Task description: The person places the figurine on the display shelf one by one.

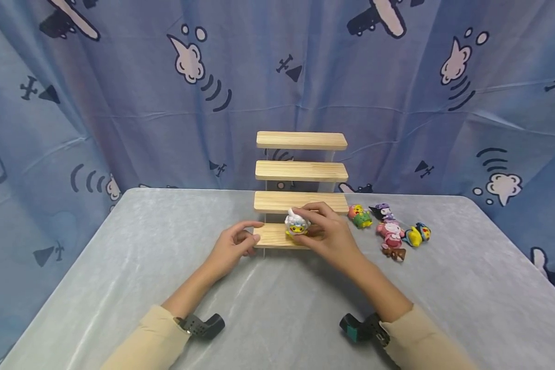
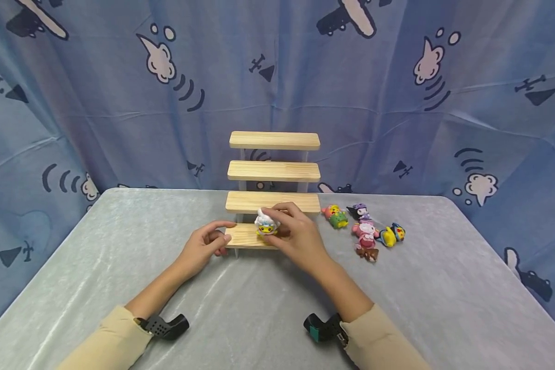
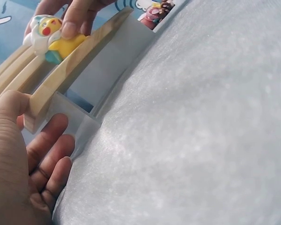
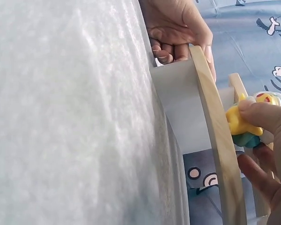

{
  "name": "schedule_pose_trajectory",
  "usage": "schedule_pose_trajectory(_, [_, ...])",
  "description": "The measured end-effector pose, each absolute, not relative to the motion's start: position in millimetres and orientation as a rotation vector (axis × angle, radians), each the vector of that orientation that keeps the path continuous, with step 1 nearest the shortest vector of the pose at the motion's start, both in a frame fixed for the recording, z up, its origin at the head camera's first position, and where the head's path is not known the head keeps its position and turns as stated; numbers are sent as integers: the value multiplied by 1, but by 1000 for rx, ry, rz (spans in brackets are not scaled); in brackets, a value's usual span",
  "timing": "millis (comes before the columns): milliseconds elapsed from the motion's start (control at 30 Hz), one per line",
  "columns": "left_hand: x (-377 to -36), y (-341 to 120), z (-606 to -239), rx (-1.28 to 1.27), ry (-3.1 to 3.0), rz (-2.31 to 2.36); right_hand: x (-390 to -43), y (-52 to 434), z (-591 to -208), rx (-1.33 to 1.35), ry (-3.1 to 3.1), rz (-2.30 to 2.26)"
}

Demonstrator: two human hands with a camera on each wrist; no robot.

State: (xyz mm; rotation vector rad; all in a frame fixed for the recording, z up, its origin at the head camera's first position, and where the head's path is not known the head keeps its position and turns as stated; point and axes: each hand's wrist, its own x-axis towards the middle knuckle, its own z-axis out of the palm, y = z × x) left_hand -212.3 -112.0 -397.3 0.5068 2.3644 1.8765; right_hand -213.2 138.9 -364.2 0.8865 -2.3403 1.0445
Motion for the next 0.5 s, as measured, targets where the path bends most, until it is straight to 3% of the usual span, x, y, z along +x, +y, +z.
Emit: schedule_pose_trajectory(500, [-212, -112, -396, 500, 2378, 1860, -217, 132, -368, 888, -2326, 1025])
